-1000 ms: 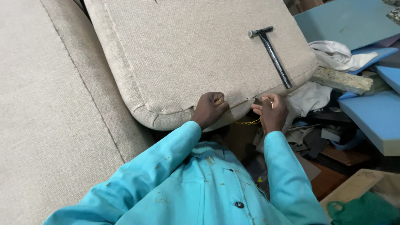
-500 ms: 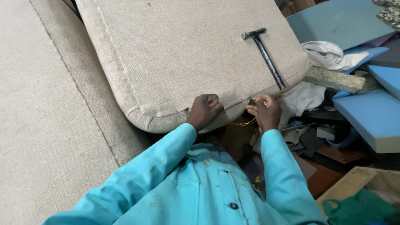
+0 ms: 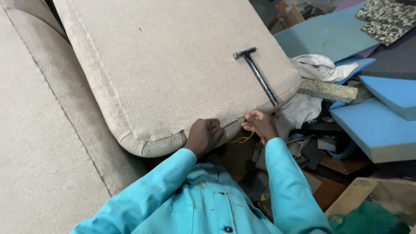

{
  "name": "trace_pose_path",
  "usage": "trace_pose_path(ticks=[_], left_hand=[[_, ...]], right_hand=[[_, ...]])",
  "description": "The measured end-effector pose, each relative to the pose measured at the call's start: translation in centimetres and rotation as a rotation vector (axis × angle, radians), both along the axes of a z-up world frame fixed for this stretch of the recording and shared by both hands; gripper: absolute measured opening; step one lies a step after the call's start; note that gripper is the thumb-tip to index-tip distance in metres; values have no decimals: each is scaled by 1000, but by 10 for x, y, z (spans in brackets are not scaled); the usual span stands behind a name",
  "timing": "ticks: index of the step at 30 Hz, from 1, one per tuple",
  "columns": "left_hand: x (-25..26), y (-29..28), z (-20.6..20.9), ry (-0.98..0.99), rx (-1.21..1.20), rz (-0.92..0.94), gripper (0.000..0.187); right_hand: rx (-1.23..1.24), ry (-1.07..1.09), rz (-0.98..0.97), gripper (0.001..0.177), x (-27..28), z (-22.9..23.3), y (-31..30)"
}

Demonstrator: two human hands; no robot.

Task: Sewing and securing upholstery fabric on a sofa cushion using twine and a needle

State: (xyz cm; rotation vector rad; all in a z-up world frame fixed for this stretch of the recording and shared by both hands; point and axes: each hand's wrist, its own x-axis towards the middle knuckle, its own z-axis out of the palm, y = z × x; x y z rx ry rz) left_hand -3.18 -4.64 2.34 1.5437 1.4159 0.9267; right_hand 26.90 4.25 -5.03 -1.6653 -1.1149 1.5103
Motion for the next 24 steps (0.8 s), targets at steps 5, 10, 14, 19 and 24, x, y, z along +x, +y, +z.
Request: trace_pose_path(ticks=[5,10,14,19,24], left_hand=[[1,0,-11,71,43,-37,41],[4,-1,-12,93,39,-17,43],[4,-1,-22,122,56,-28,42],[6,1,-25,125,45,-29,42],[4,1,-25,141,49,-40,42]], right_hand=[[-12,63,-69,58,0,6,5],[-18,105,-57,48,2,9,8],[-27,117,-22,44,5,5,12],[-40,145,-6,46,3,12,11],[-37,146,-6,42,7,0,14]])
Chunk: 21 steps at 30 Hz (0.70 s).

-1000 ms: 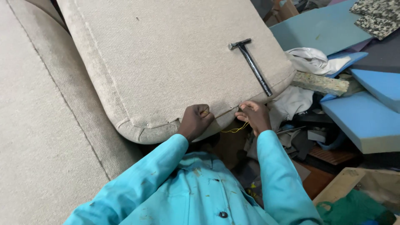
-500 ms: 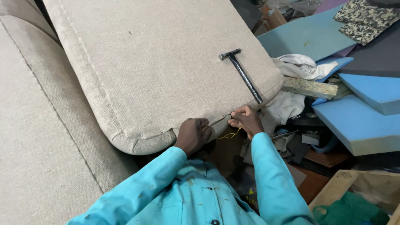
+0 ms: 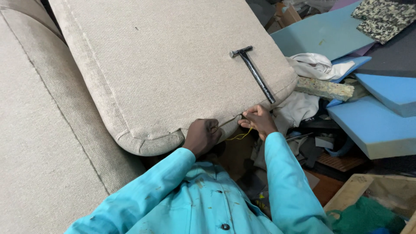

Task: Sewing and securing upholstery fabric on a sofa cushion using twine and a needle

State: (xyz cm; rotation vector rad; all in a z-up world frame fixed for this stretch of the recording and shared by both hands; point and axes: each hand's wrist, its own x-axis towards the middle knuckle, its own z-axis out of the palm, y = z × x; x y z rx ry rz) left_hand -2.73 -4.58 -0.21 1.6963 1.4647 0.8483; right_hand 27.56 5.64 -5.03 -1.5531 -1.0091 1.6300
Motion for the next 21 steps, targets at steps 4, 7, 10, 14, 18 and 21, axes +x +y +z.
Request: trace_pose_path(ticks=[4,7,10,14,18,21], left_hand=[[1,1,-1,14,5,8,42],[-1,-2,5,7,-10,-7,37],[1,-1,6,24,-9,0,37],[0,-2,8,20,-12,-1,35],[2,-2,-4,49,-21,-28,32],[6,0,-19,122,-9,-51,28]], right_hand=[[-7,-13,8,41,1,6,3],[-36,23,83,46,8,0,15],[-26,27,152,43,13,-3,24],[-34,45,167,39,7,15,19],[6,17,246,35,3,31,15],[23,3,272,37,6,25,14]])
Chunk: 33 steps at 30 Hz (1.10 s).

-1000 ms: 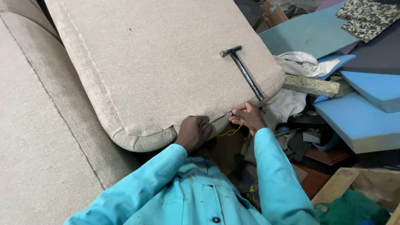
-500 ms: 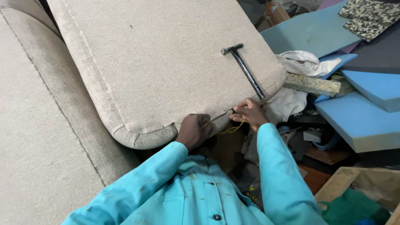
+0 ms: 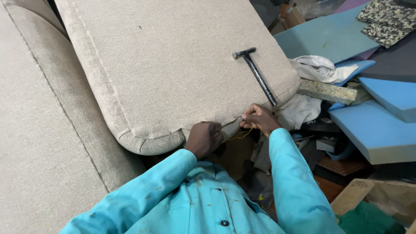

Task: Sewing and securing upholstery fabric on a sofa cushion using twine and a needle

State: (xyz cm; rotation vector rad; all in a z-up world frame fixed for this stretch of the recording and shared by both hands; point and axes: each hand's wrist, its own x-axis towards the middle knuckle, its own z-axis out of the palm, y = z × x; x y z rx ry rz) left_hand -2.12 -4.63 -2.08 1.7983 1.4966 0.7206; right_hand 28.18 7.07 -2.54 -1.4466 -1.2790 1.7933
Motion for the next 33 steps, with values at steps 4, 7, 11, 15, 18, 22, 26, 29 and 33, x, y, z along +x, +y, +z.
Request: trace_pose_path(ticks=[4,7,11,15,18,22,26,29,33], left_hand=[[3,-9,14,61,59,-67,17],[8,-22,37,148,153,-179,17],[15,-44,75,-149,254,-443,42],[15,-32,66,-104,278,-224,29],[1,-3,37,72,313,-141,47],[5,17,9,303,365,-206,41],[14,40,-18,280,380,-205,18],[9,48,-10,197,382,-221,14],[0,40,26,191,189,-258,19]], right_hand=[[16,-19,72,42,3,-41,7],[62,-24,104,36,-4,-34,2],[179,-250,170,35,-4,9,-16],[320,-501,101,34,22,-8,-21],[411,-543,66,29,24,-7,-25],[409,-524,44,29,-3,3,-29],[484,-607,116,30,-24,-3,-27],[709,-741,64,31,-37,4,-48],[901,-642,68,22,-87,48,-118]])
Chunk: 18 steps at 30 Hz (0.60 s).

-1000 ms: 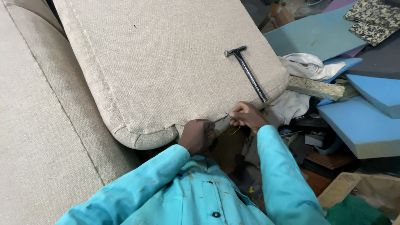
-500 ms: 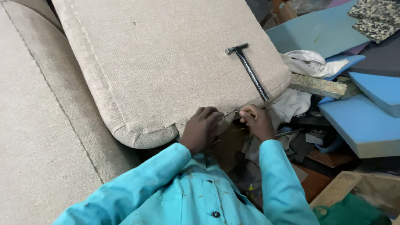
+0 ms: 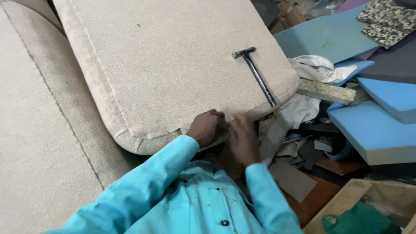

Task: Sewing and securing upholstery fabric on a sofa cushion using twine and a needle

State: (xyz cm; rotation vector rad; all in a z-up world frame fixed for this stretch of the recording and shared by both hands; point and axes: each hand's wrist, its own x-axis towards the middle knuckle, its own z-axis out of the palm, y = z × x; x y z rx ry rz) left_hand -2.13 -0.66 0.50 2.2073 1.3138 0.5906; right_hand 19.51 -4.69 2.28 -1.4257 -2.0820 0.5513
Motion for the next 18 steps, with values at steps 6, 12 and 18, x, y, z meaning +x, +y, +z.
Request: trace_pose_path(ticks=[6,12,18], left_hand=[[-19,-32,-16,-766,-563,-64,13],[25,-50,60,-519,118,-230,78],[17,-31,26,-162,-238,-239,61]], right_hand=[[-128,418,27,39,-12,-5,-57],[-319,888,-461,34,16,78,-69],[-61,587,-677,23,108,40,-59]])
